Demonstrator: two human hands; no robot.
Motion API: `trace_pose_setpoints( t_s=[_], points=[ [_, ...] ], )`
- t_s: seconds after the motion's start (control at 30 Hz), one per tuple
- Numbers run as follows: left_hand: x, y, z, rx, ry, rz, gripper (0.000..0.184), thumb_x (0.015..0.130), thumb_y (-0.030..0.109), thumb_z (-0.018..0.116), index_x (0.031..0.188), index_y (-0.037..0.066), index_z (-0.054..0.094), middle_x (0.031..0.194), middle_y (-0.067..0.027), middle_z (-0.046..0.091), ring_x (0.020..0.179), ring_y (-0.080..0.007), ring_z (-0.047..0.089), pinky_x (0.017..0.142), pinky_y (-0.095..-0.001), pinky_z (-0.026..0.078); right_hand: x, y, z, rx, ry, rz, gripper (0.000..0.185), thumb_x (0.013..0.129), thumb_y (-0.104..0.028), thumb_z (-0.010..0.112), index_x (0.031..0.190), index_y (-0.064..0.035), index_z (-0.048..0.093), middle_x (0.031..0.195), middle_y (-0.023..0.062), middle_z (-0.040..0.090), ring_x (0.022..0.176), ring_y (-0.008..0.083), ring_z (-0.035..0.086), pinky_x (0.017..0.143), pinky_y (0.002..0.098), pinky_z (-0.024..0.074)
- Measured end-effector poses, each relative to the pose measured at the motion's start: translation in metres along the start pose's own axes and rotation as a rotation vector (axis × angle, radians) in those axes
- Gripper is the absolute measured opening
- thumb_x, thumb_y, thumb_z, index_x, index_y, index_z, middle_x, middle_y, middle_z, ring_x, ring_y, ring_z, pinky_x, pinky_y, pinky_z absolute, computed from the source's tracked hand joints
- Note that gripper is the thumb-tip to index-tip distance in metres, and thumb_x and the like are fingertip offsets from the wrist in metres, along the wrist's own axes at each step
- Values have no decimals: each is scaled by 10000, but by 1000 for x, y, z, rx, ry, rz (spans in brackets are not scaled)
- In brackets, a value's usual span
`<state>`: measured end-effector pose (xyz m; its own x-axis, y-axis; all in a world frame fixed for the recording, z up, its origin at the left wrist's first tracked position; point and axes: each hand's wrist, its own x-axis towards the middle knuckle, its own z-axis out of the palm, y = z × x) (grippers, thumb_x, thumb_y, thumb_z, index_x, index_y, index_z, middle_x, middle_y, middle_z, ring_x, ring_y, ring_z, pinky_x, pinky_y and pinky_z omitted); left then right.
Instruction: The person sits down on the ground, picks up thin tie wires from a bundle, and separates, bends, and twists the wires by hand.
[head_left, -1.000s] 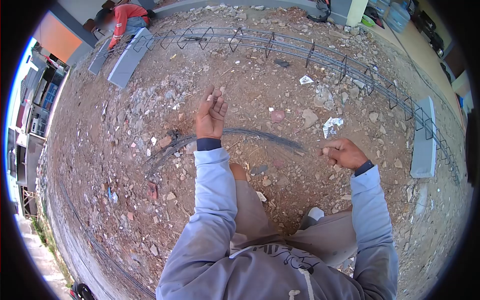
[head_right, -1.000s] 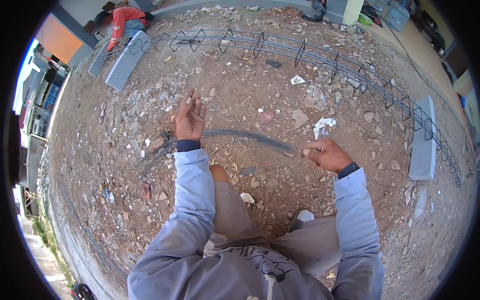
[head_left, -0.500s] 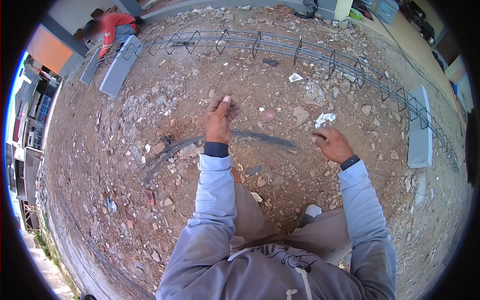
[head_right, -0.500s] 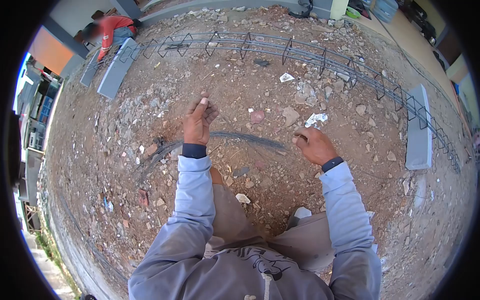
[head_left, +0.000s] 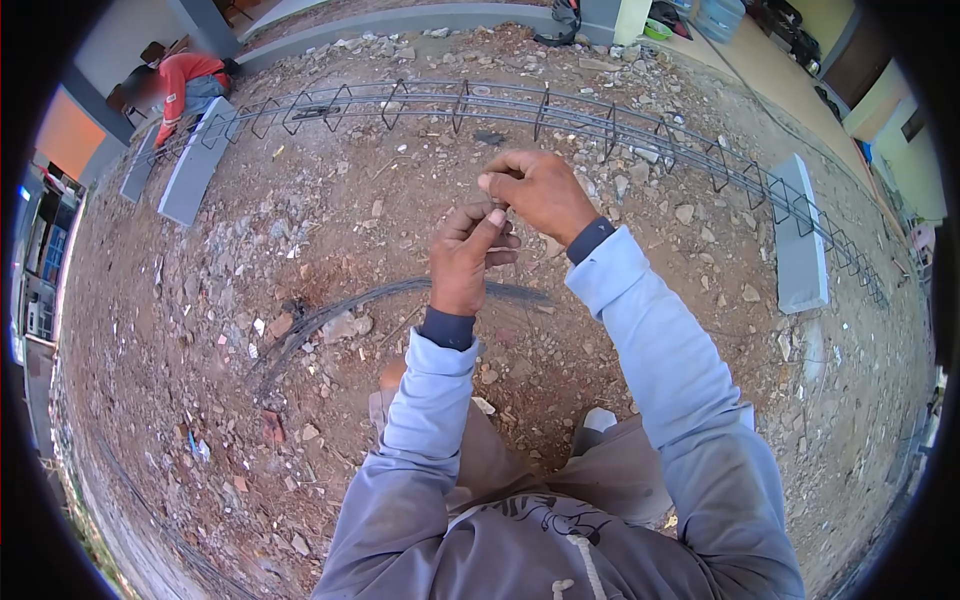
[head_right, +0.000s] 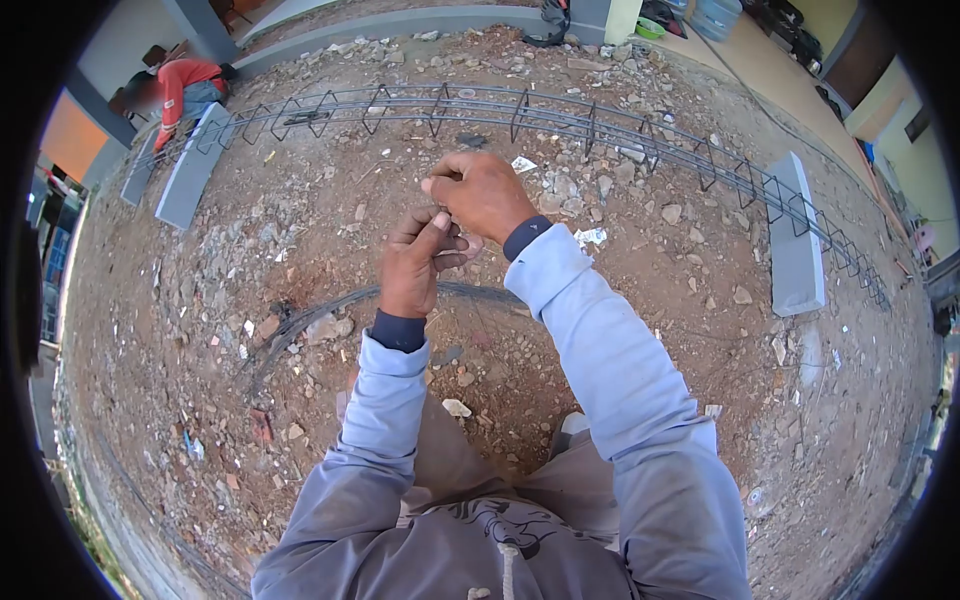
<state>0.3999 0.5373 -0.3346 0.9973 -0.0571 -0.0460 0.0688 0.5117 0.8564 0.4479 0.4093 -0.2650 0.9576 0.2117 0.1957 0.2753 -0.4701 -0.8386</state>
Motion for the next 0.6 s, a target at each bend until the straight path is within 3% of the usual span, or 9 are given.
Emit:
trace_pose_setpoints(
  t_s=[0.17,0.27,0.37,0.47,0.6],
  points=[
    [-5,8,-2,-35,4,1,167,861,199,622,949,70,564,830,-46,614,715,-146,638,566,-240,520,1,-8,5,277,-55,123,216,749,-192,662,840,4,661,701,85,627,606,155,580,577,308,466],
    [-4,7,-6,-86,7,4,171,869,218,614,942,79,546,833,-47,615,728,-145,637,579,-242,521,-4,-5,7,398,-14,145,136,801,-131,642,840,-2,633,671,7,575,578,76,517,514,229,414],
    [-4,6,-7,-120,14,5,174,877,231,605,946,89,533,823,-42,612,726,-141,631,583,-243,517,-7,-3,5,516,-3,186,125,805,-125,641,835,-4,629,665,4,568,571,68,512,503,225,412],
    [0,1,-11,-110,59,-18,179,879,236,602,956,91,532,803,-33,604,701,-134,620,570,-243,508,-8,-10,2,519,-14,163,179,770,-133,648,843,30,632,691,49,608,587,106,563,536,270,455],
    [4,-7,-9,-92,15,-9,179,896,246,577,964,84,540,779,-20,593,675,-122,606,558,-241,496,-6,-19,9,215,-100,-78,131,813,-127,629,870,-9,626,648,18,577,566,67,529,490,228,417]
  ],
)
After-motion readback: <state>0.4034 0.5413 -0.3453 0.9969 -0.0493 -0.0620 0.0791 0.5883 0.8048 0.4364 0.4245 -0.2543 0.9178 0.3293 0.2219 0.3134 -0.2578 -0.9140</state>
